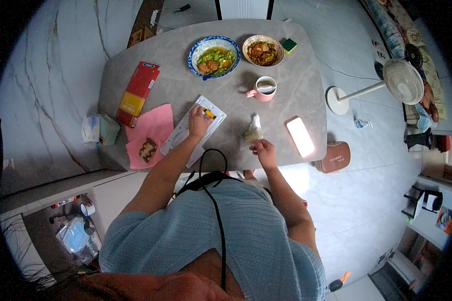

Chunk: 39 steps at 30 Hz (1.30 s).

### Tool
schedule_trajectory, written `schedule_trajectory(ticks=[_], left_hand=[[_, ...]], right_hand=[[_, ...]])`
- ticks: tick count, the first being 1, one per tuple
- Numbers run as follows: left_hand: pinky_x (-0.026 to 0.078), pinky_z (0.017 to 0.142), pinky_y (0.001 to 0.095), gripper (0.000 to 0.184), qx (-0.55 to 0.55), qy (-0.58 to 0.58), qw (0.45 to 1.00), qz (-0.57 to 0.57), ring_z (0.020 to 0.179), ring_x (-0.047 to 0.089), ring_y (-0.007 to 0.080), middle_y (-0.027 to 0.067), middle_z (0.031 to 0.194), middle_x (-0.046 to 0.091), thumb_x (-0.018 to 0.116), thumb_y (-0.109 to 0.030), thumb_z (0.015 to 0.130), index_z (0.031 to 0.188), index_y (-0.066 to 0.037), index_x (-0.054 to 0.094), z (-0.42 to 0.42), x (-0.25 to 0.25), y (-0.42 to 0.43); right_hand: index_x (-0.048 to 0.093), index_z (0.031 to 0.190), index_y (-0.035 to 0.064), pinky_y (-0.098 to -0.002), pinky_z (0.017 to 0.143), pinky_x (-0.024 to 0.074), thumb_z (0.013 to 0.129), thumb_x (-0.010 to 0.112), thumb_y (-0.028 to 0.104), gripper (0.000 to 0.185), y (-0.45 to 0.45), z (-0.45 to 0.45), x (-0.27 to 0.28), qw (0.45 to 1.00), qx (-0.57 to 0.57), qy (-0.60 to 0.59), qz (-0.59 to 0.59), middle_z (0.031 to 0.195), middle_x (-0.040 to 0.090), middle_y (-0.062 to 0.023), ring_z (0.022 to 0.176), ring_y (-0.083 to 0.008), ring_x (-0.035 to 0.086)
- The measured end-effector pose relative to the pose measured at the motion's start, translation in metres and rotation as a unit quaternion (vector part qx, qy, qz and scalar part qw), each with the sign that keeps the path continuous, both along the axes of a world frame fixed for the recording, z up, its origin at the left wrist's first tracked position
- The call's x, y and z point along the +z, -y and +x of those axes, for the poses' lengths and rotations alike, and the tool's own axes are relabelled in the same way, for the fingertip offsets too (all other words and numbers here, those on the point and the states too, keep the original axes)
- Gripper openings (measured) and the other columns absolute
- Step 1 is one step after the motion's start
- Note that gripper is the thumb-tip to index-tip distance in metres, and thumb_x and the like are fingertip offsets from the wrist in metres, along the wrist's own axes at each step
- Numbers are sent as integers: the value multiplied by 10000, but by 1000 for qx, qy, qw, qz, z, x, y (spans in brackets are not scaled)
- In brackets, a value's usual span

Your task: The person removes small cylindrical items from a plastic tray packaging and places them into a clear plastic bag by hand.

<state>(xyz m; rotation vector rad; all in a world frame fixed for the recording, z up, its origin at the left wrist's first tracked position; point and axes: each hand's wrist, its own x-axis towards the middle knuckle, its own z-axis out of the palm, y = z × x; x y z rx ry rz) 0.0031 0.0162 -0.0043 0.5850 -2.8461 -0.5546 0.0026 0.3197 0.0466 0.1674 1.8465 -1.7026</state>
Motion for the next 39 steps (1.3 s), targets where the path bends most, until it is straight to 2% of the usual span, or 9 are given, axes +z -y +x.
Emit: schedule_trajectory(ticks=[2, 5, 9, 14, 18, 20, 30, 35, 39], left_hand=[[405, 981, 366, 391, -52, 7, 998, -18, 1164, 474, 266, 78, 1248, 500, 695, -180, 734, 1089, -35, 618, -1, 3, 8], [442, 930, 378, 273, -115, 37, 989, -80, 1151, 494, 238, 41, 1230, 515, 582, -137, 798, 1065, -126, 642, -1, 4, 24], [472, 873, 391, 234, -199, 2, 969, -147, 1101, 519, 224, 39, 1156, 529, 526, -142, 823, 1024, -148, 646, -9, 3, 42], [503, 782, 379, 143, -281, 58, 923, -257, 1007, 536, 198, 27, 1000, 532, 540, -170, 795, 900, -113, 619, -23, 12, 46], [512, 762, 358, 139, -325, 56, 907, -262, 1017, 535, 199, 30, 1005, 543, 533, -169, 800, 898, -109, 611, -26, 22, 41], [520, 763, 346, 202, -361, 115, 885, -272, 1021, 531, 211, 54, 1017, 527, 523, -162, 805, 987, -99, 584, -28, 30, 37], [541, 780, 351, 174, -384, 47, 904, -183, 1002, 571, 250, 81, 981, 577, 520, -115, 819, 969, -64, 592, -33, 37, 42], [520, 790, 405, 198, -329, 177, 908, -187, 1016, 575, 276, 84, 1065, 573, 523, -129, 833, 1013, -63, 574, -33, 49, 34], [503, 785, 433, 195, -307, 187, 922, -147, 1001, 589, 296, 91, 1042, 597, 560, -162, 839, 1011, -73, 577, -35, 52, 33]], right_hand=[[608, 1064, -34, -298, 715, 526, 963, 457, 228, 319, -5, 4, -2, 1000, 0, 11, 5, 909, 666, -120, 848, -203, 668], [623, 1006, -24, -283, 668, 527, 949, 468, 219, 294, -9, 15, 2, 999, -30, 20, -16, 867, 671, -103, 782, -191, 673], [616, 994, -19, -299, 701, 528, 954, 455, 216, 288, -17, 22, -10, 998, -34, 55, -17, 894, 670, -114, 823, -210, 677], [624, 954, -7, -293, 695, 526, 936, 465, 189, 253, -19, 27, -15, 996, -46, 72, -21, 896, 671, -103, 811, -202, 678], [612, 990, -13, -296, 666, 519, 957, 452, 195, 264, -21, 26, -15, 996, -41, 76, -30, 883, 666, -91, 772, -189, 670], [628, 972, 0, -288, 699, 519, 939, 467, 204, 262, -20, 24, -12, 997, -30, 74, -11, 909, 668, -93, 809, -194, 670], [625, 985, 3, -298, 707, 520, 951, 455, 206, 267, -8, 20, -10, 997, -26, 61, -36, 918, 670, -94, 812, -198, 667], [626, 981, 3, -290, 699, 523, 953, 459, 212, 269, -2, 18, -12, 998, -21, 54, -39, 917, 671, -96, 807, -189, 668], [622, 959, -22, -285, 653, 525, 941, 458, 197, 274, 4, 15, -8, 998, -31, 46, -39, 891, 667, -98, 769, -195, 677]])
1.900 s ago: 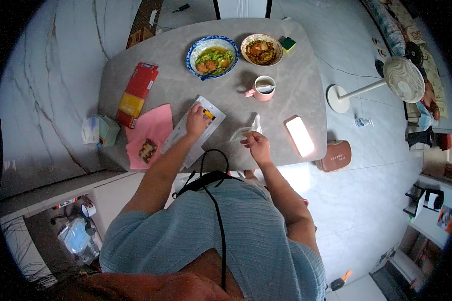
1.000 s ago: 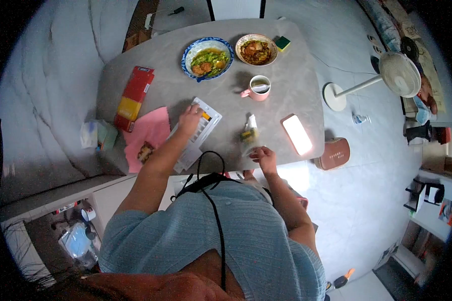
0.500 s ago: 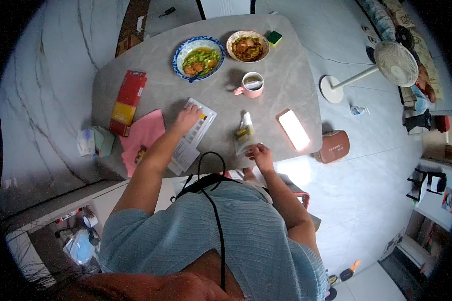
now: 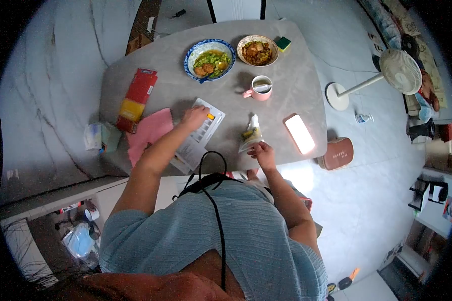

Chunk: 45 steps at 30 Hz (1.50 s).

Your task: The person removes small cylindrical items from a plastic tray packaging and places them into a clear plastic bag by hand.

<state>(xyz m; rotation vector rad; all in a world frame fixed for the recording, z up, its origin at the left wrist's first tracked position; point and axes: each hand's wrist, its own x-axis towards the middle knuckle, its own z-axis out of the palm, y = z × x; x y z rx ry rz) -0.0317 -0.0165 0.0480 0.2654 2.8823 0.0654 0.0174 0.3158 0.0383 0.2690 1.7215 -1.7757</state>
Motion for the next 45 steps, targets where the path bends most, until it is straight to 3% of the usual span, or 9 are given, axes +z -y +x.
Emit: schedule_trajectory(ticks=[3, 11, 17, 21, 25, 31, 33, 43, 45], left_hand=[[491, 774, 439, 221, 58, 36, 996, 59, 993, 594, 293, 107, 1009, 610, 616, -210, 823, 1003, -86, 585, 3, 19, -7], [480, 802, 419, 373, 270, 23, 914, 300, 936, 616, 351, 167, 989, 655, 651, -318, 770, 1025, -56, 580, 4, -43, -4], [487, 789, 423, 413, 343, -23, 881, 327, 910, 617, 365, 198, 929, 651, 652, -315, 767, 1067, -55, 540, 4, -61, -12], [494, 752, 401, 380, 346, -57, 871, 343, 858, 626, 351, 176, 895, 652, 662, -281, 766, 1043, -48, 546, 12, -14, -36], [495, 720, 330, 268, 183, 23, 855, 485, 795, 645, 222, 133, 882, 649, 643, -148, 801, 1022, -16, 569, 29, 23, -78], [492, 801, 328, 243, -16, 47, 900, 432, 930, 622, 256, 122, 1067, 620, 646, -117, 798, 1010, -7, 601, 51, 47, -134], [476, 866, 348, 287, -61, -30, 891, 449, 1030, 589, 293, 130, 1204, 571, 663, -137, 787, 1033, -1, 607, 52, 33, -142], [473, 870, 391, 342, 107, 108, 933, 326, 1048, 583, 333, 167, 1198, 583, 651, -177, 809, 1101, -11, 587, 50, 52, -166], [479, 854, 387, 372, 150, 73, 887, 431, 1022, 595, 328, 172, 1146, 606, 651, -185, 811, 1132, -12, 572, 50, 46, -167]], right_hand=[[630, 960, -2, -285, 684, 523, 936, 461, 203, 266, 5, -2, 13, 1000, 13, 1, 11, 908, 667, -97, 803, -189, 673], [635, 937, -29, -274, 639, 527, 923, 477, 198, 276, 14, -1, 19, 1000, -6, 5, 18, 870, 664, -98, 746, -198, 679], [632, 931, -28, -273, 626, 526, 921, 471, 195, 275, 13, 4, 16, 1000, -14, 4, 21, 872, 662, -99, 733, -200, 681], [623, 938, -28, -272, 627, 526, 921, 472, 200, 274, 12, 5, 16, 1000, -14, 5, 16, 877, 661, -99, 735, -198, 680], [618, 946, -24, -273, 615, 518, 924, 474, 215, 280, 14, 5, 14, 1000, -13, 3, 21, 878, 662, -94, 731, -192, 679], [618, 975, -26, -268, 578, 510, 928, 485, 214, 279, 20, 6, 10, 998, -23, -16, 47, 852, 668, -89, 690, -183, 678], [618, 987, -29, -267, 565, 510, 927, 487, 208, 277, 20, 6, 3, 998, -23, -24, 51, 843, 669, -93, 680, -183, 678], [617, 966, -31, -269, 578, 530, 926, 463, 174, 260, 12, 6, 8, 996, 17, -42, 75, 847, 673, -115, 690, -179, 679], [622, 952, -30, -269, 578, 530, 922, 459, 171, 260, 10, 8, 7, 995, 23, -48, 85, 849, 674, -116, 689, -180, 680]])
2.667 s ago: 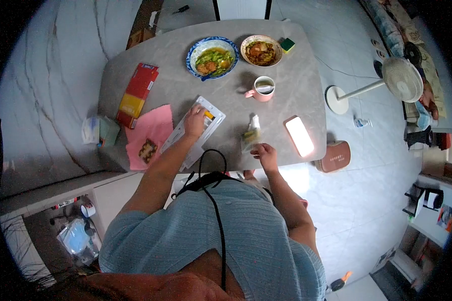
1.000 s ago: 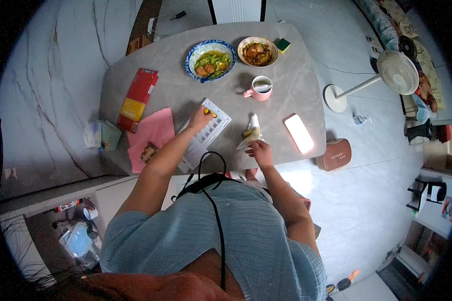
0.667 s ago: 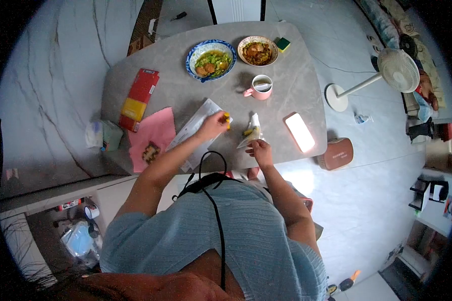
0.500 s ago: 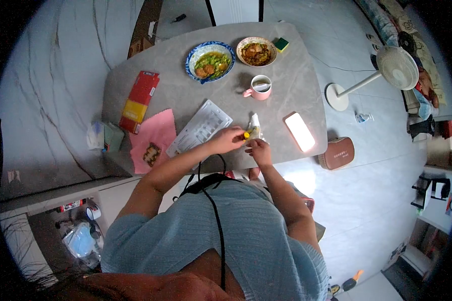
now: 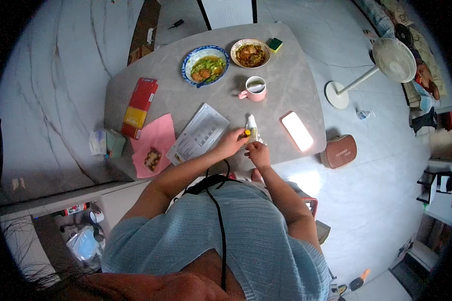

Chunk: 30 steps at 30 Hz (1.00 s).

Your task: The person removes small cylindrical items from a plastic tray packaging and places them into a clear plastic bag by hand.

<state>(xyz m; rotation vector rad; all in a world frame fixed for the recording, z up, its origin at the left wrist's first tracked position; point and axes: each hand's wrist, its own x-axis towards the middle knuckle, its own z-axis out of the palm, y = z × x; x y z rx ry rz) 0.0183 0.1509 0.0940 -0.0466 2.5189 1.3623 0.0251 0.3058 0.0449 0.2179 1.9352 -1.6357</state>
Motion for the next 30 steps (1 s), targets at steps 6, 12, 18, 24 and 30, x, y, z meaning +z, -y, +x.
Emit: schedule_trajectory(ticks=[6, 12, 18, 24, 30], left_hand=[[485, 838, 393, 324, -67, -151, 986, -38, 993, 602, 323, 134, 1184, 596, 660, -189, 801, 1075, -26, 607, 9, -19, 6], [499, 772, 403, 227, -121, -162, 968, -152, 911, 627, 306, 128, 1149, 611, 673, -136, 738, 943, -41, 647, 18, -12, 2], [487, 743, 425, 232, -108, -178, 969, -134, 944, 596, 326, 116, 1111, 598, 647, -116, 758, 983, -73, 608, 21, -1, -5], [492, 649, 439, 195, -10, -110, 986, -128, 786, 613, 336, 108, 847, 635, 657, -108, 737, 901, -96, 550, 24, -3, -10], [502, 651, 436, 192, 12, -163, 973, -162, 776, 627, 336, 122, 834, 648, 678, -126, 730, 867, -92, 549, 27, -20, -11]], right_hand=[[617, 953, -35, -270, 573, 530, 925, 453, 169, 263, -3, 1, -1, 999, -15, 15, -26, 852, 675, -112, 690, -180, 681], [597, 991, -39, -269, 571, 531, 944, 434, 159, 261, -7, 6, -1, 1000, -1, 16, -26, 856, 675, -114, 696, -182, 681], [596, 985, -43, -271, 568, 531, 950, 433, 164, 265, -10, 8, -4, 999, -8, 24, -27, 855, 676, -111, 694, -185, 680], [598, 988, -41, -271, 570, 531, 952, 442, 176, 270, -12, 8, -5, 997, -20, 47, -51, 896, 674, -117, 709, -203, 684], [603, 986, -37, -270, 596, 537, 941, 440, 162, 261, -10, 6, 1, 992, -42, 82, -83, 912, 671, -120, 724, -214, 685]])
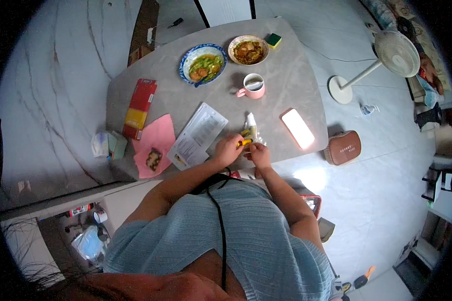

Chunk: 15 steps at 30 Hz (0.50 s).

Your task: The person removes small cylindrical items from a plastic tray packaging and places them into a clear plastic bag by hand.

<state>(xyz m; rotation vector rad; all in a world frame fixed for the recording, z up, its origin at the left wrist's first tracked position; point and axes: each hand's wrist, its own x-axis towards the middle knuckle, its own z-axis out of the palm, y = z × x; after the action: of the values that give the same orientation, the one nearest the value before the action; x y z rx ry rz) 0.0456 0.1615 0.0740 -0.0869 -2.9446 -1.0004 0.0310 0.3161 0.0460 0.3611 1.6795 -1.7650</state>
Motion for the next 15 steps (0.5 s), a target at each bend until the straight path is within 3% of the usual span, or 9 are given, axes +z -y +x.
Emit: schedule_trajectory(ticks=[4, 6, 10, 12, 15], left_hand=[[509, 678, 433, 157, 17, -128, 992, -8, 782, 637, 331, 133, 857, 664, 675, -159, 740, 868, -89, 616, -6, -6, -6], [503, 718, 411, 201, 77, 169, 982, -18, 839, 641, 323, 143, 925, 671, 662, -210, 775, 932, -86, 674, -8, -6, -10], [500, 725, 415, 245, 58, 209, 976, 3, 830, 638, 338, 174, 863, 661, 636, -235, 793, 972, -73, 682, -7, -22, -8], [498, 722, 419, 243, 44, 142, 988, 36, 829, 634, 346, 186, 880, 653, 634, -226, 795, 962, -53, 673, -3, -48, -5], [496, 732, 415, 228, 17, 160, 984, 80, 838, 629, 343, 178, 902, 653, 638, -191, 788, 964, -51, 676, -11, -17, -10]], right_hand=[[602, 984, -44, -295, 646, 550, 918, 452, 145, 250, 1, 0, -9, 999, -37, -12, -1, 919, 667, -127, 767, -230, 685], [601, 984, -47, -304, 667, 554, 912, 457, 141, 247, 0, 0, -11, 999, -51, -10, -2, 924, 665, -129, 784, -236, 684], [597, 968, -53, -325, 708, 556, 901, 465, 132, 237, -2, 0, -15, 995, -86, 23, -44, 916, 659, -143, 812, -252, 678], [583, 974, -54, -335, 718, 558, 899, 478, 137, 231, -2, 0, -14, 989, -104, 57, -84, 916, 654, -155, 818, -263, 676], [538, 1020, -56, -341, 724, 560, 899, 490, 136, 232, -5, -4, -13, 982, -134, 73, -109, 934, 639, -160, 790, -268, 667]])
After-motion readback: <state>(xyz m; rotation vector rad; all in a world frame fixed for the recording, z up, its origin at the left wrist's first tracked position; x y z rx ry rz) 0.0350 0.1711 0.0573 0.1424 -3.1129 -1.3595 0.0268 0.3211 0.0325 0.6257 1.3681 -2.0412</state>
